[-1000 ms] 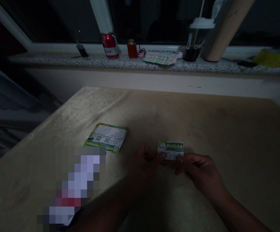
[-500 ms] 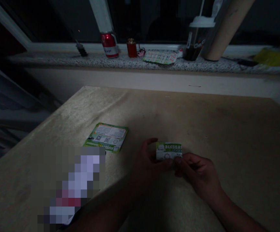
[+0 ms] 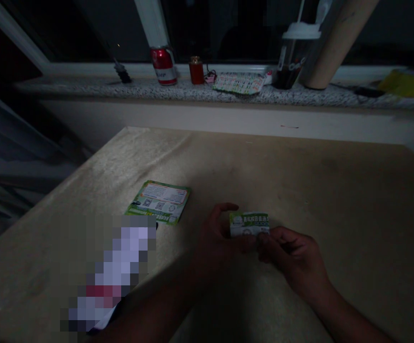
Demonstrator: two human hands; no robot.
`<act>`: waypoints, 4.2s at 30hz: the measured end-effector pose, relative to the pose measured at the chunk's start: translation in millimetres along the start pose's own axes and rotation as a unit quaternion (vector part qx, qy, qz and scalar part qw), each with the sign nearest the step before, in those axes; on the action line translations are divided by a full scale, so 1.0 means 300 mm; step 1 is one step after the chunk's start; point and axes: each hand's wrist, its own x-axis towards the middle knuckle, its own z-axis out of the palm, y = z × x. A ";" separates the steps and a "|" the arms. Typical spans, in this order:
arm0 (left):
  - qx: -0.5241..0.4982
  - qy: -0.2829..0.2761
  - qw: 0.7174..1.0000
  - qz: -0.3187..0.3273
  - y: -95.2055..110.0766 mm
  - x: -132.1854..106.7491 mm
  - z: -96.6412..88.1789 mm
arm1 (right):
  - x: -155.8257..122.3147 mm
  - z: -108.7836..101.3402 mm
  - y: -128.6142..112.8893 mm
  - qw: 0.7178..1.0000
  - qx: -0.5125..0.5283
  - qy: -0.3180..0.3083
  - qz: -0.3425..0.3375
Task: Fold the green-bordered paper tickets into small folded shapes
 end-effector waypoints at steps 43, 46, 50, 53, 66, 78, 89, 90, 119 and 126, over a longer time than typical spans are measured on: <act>0.209 -0.026 0.965 0.157 -0.001 0.021 -0.071 | 0.019 -0.029 -0.001 0.996 -0.065 0.000 -0.058; 0.421 0.003 0.840 0.343 0.009 0.008 -0.087 | 0.022 -0.031 0.008 0.974 -0.168 0.016 -0.151; 0.544 -0.032 0.702 0.459 0.019 0.001 -0.100 | 0.019 -0.042 0.022 0.939 -0.238 -0.009 -0.248; 0.558 -0.053 0.681 0.472 0.026 0.003 -0.103 | 0.021 -0.050 0.011 0.933 -0.267 -0.034 -0.239; 0.611 -0.129 0.632 0.458 0.033 -0.007 -0.098 | 0.063 -0.077 0.018 0.918 -0.327 -0.037 -0.221; 0.660 -0.213 0.620 0.367 0.026 -0.009 -0.106 | 0.050 -0.097 0.045 0.837 -0.486 -0.063 -0.244; 0.674 -0.237 0.620 0.325 0.041 -0.028 -0.101 | 0.074 -0.124 0.041 0.858 -0.470 -0.070 -0.195; 0.675 -0.237 0.620 0.323 0.041 -0.028 -0.101 | 0.074 -0.124 0.039 0.859 -0.470 -0.068 -0.191; 0.655 -0.002 0.718 0.235 -0.054 0.011 -0.043 | 0.070 -0.118 0.038 0.862 -0.473 -0.067 -0.171; 0.668 0.008 0.717 0.197 -0.041 0.002 -0.025 | 0.071 -0.134 0.034 0.857 -0.475 -0.097 -0.175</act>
